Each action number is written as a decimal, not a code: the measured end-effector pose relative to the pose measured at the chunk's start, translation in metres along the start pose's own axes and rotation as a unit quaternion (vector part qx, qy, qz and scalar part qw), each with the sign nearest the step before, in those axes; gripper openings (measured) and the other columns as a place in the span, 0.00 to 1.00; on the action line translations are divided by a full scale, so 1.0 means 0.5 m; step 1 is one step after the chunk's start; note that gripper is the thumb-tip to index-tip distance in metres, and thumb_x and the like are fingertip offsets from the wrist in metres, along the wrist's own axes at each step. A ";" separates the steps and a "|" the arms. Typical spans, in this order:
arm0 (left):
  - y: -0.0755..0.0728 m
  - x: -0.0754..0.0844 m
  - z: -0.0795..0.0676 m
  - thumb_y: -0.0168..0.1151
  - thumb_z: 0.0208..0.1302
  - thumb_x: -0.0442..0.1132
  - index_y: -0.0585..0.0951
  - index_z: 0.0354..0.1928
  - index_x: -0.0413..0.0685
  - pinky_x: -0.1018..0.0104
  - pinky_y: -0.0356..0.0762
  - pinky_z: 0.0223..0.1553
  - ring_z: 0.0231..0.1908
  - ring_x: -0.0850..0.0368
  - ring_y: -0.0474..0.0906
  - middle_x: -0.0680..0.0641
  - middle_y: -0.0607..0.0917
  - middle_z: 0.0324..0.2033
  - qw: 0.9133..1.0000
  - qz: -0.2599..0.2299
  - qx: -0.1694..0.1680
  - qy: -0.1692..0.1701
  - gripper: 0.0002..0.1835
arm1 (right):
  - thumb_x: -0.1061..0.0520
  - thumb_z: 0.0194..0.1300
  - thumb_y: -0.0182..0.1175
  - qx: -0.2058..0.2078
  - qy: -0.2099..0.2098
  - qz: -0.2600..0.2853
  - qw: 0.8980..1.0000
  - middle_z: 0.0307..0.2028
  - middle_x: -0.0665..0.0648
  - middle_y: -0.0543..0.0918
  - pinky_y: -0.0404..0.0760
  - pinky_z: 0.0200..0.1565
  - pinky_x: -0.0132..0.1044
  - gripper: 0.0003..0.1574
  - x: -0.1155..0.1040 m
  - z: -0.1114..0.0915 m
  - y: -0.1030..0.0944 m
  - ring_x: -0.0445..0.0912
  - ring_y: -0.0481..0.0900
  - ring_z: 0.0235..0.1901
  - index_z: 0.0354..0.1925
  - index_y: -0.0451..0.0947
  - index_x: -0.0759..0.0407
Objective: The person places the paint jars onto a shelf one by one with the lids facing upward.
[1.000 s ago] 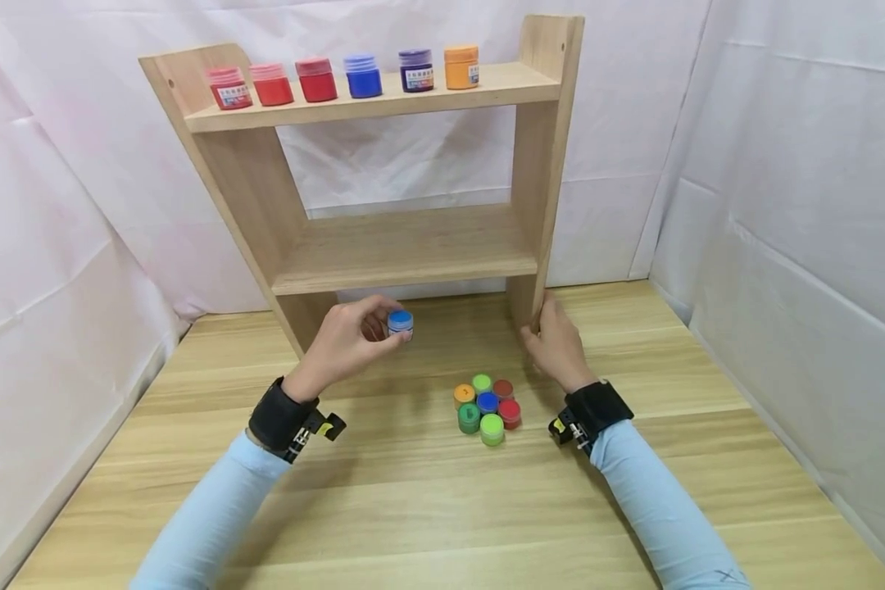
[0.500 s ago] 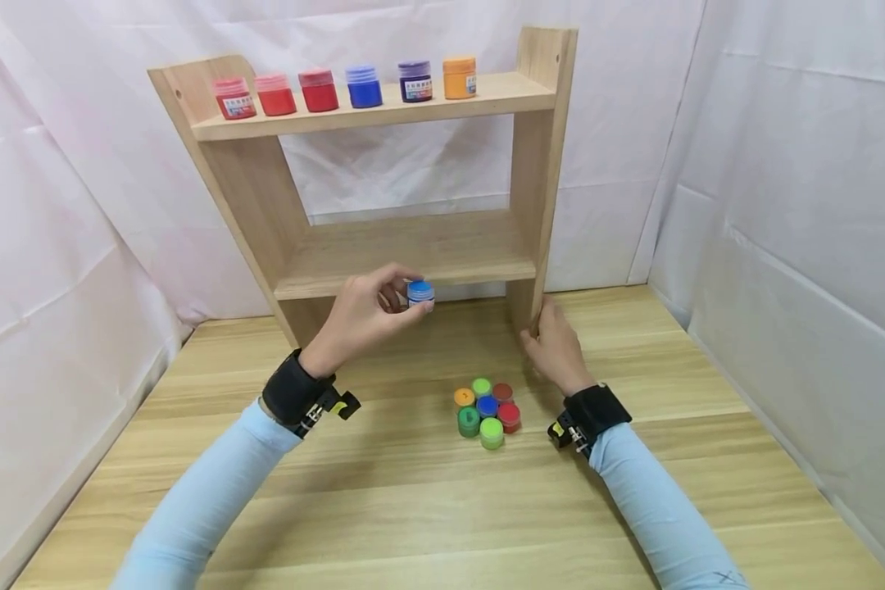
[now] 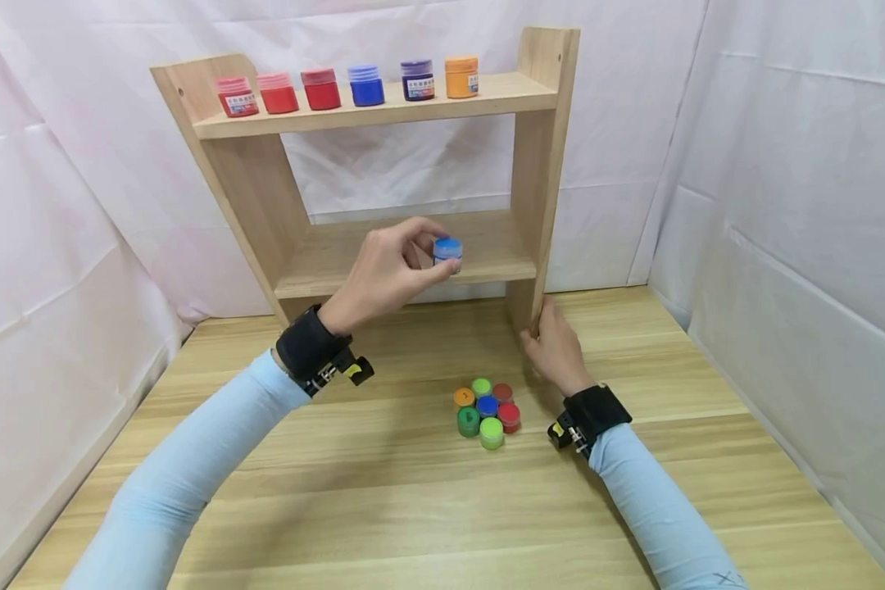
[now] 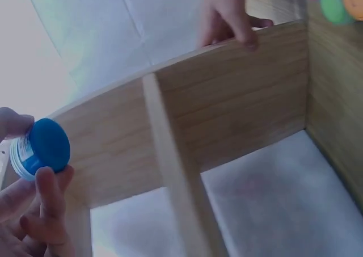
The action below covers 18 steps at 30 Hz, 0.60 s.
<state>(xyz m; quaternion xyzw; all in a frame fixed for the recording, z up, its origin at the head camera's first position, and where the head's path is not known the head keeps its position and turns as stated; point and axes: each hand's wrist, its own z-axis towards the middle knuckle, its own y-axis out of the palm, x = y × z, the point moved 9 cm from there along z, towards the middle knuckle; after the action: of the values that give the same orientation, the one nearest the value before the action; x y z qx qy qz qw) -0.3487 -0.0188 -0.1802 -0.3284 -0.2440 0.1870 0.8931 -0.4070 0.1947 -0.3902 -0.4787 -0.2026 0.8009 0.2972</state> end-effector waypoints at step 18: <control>-0.023 0.069 0.150 0.64 0.56 0.58 0.78 0.48 0.50 0.71 0.66 0.26 0.27 0.64 0.74 0.56 0.81 0.29 0.999 0.011 -0.026 -0.035 0.24 | 0.63 0.61 0.56 0.008 -0.014 -0.005 1.000 0.56 0.71 0.69 0.76 0.42 0.54 0.39 -0.002 0.008 -0.001 0.61 0.73 0.51 0.66 0.53 0.70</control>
<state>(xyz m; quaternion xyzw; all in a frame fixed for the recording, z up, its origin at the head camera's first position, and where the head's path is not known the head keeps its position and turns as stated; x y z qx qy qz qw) -0.3604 0.0272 -0.1117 -0.3477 -0.2760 0.2021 0.8730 -0.4100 0.1943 -0.3877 -0.4638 -0.2028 0.8077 0.3023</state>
